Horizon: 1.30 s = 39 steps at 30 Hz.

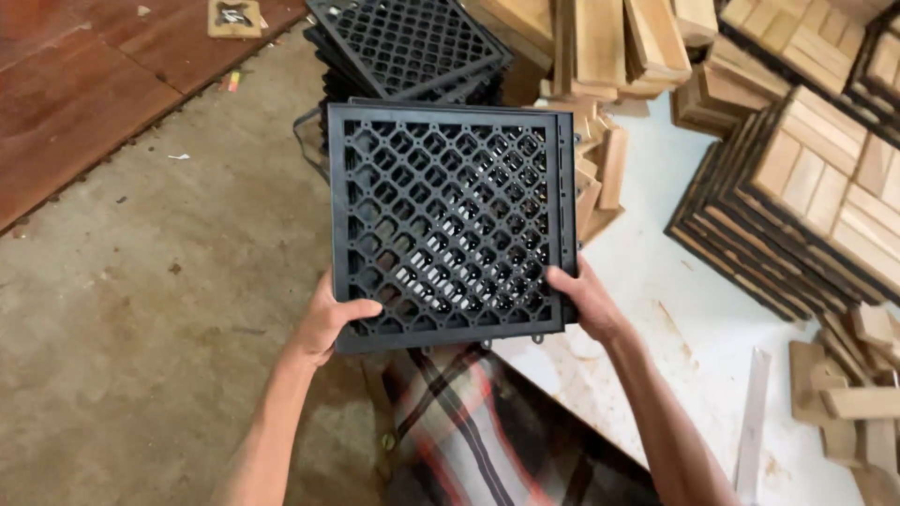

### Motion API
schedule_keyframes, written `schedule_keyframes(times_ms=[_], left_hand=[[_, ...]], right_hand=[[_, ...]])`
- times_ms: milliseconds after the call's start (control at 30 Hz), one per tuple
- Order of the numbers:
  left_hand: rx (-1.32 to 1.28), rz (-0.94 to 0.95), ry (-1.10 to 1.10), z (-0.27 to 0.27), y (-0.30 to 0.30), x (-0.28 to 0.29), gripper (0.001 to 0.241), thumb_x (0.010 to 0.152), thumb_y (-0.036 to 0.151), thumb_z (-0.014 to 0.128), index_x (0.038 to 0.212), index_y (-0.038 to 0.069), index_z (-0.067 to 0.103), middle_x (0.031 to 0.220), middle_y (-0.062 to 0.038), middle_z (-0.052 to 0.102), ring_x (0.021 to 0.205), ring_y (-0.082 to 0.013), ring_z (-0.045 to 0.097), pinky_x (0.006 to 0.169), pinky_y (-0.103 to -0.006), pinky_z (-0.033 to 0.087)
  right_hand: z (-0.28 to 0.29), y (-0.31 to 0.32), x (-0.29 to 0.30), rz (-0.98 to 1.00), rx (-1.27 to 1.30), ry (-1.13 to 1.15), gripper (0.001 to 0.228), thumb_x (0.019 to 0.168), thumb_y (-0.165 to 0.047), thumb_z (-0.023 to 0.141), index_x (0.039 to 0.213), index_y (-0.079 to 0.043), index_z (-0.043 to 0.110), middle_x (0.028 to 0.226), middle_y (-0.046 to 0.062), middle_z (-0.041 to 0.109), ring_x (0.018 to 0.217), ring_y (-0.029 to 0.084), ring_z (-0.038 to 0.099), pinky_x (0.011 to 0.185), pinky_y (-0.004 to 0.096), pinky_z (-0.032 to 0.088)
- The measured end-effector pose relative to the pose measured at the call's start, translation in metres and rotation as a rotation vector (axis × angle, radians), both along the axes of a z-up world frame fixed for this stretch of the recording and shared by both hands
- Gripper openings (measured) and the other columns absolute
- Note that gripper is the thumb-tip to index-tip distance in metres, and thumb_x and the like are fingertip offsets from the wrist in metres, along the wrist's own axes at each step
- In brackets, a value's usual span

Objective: Assembling wooden floor tiles by placing small wood blocks into a plastic grid base on a workbench.

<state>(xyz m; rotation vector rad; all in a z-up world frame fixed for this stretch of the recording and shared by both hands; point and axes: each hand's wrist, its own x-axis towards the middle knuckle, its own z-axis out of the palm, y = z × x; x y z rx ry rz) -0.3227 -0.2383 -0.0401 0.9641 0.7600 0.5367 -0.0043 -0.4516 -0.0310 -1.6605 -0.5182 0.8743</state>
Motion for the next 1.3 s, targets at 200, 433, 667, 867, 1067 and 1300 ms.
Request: schedule_keyframes(times_ms=[200, 433, 667, 867, 1067, 1300], left_hand=[[0.201, -0.182, 0.072, 0.031, -0.061, -0.017, 0.116, 0.068, 0.029, 0.091, 0.161, 0.017, 0.023, 0.160, -0.023, 0.033, 0.146, -0.0448, 0.033, 0.120, -0.0637, 0.033], [0.111, -0.383, 0.192, 0.004, -0.102, -0.023, 0.104, 0.070, 0.026, 0.091, 0.158, 0.017, 0.035, 0.155, -0.020, 0.043, 0.143, -0.0433, 0.041, 0.116, -0.0643, 0.038], [-0.026, -0.311, 0.209, -0.016, -0.114, -0.031, 0.094, 0.072, 0.025, 0.090, 0.154, 0.018, 0.045, 0.146, -0.020, 0.055, 0.133, -0.0393, 0.053, 0.104, -0.0550, 0.052], [0.091, -0.389, 0.544, -0.015, -0.097, -0.002, 0.101, 0.078, 0.051, 0.082, 0.159, 0.017, 0.033, 0.161, -0.018, 0.035, 0.148, -0.0369, 0.033, 0.120, -0.0567, 0.030], [0.493, -0.391, 0.654, -0.047, -0.007, 0.054, 0.082, 0.096, 0.066, 0.060, 0.152, 0.008, 0.042, 0.152, -0.021, 0.047, 0.143, -0.0369, 0.043, 0.116, -0.0547, 0.038], [0.846, -0.372, 0.781, -0.114, 0.077, 0.106, 0.074, 0.106, 0.068, 0.043, 0.138, 0.003, 0.058, 0.137, -0.025, 0.059, 0.131, -0.0416, 0.053, 0.108, -0.0536, 0.045]], right_hand=[[0.041, -0.079, -0.079, -0.242, -0.099, -0.005, 0.047, 0.067, -0.019, 0.095, 0.098, 0.001, 0.066, 0.075, 0.011, 0.061, 0.066, 0.024, 0.063, 0.052, 0.036, 0.057], [0.011, -0.164, -0.109, -0.341, -0.096, 0.024, 0.040, 0.070, -0.020, 0.095, 0.095, -0.002, 0.068, 0.072, 0.008, 0.063, 0.064, 0.019, 0.064, 0.049, 0.034, 0.057], [-0.018, -0.204, -0.154, -0.495, -0.158, 0.197, 0.038, 0.079, -0.022, 0.090, 0.098, 0.002, 0.067, 0.079, 0.016, 0.066, 0.069, 0.026, 0.068, 0.057, 0.040, 0.061], [0.005, -0.169, -0.153, -0.472, -0.218, 0.206, 0.065, 0.092, -0.039, 0.077, 0.136, -0.003, 0.045, 0.115, 0.028, 0.060, 0.102, 0.037, 0.064, 0.081, 0.053, 0.057], [-0.040, -0.114, -0.093, -0.323, -0.400, -0.023, 0.084, 0.101, -0.061, 0.057, 0.157, -0.008, 0.025, 0.144, 0.032, 0.051, 0.131, 0.045, 0.055, 0.103, 0.059, 0.050], [-0.055, -0.077, -0.076, -0.260, -0.271, -0.027, 0.087, 0.104, -0.060, 0.054, 0.154, 0.002, 0.019, 0.142, 0.037, 0.049, 0.126, 0.051, 0.056, 0.098, 0.065, 0.051]])
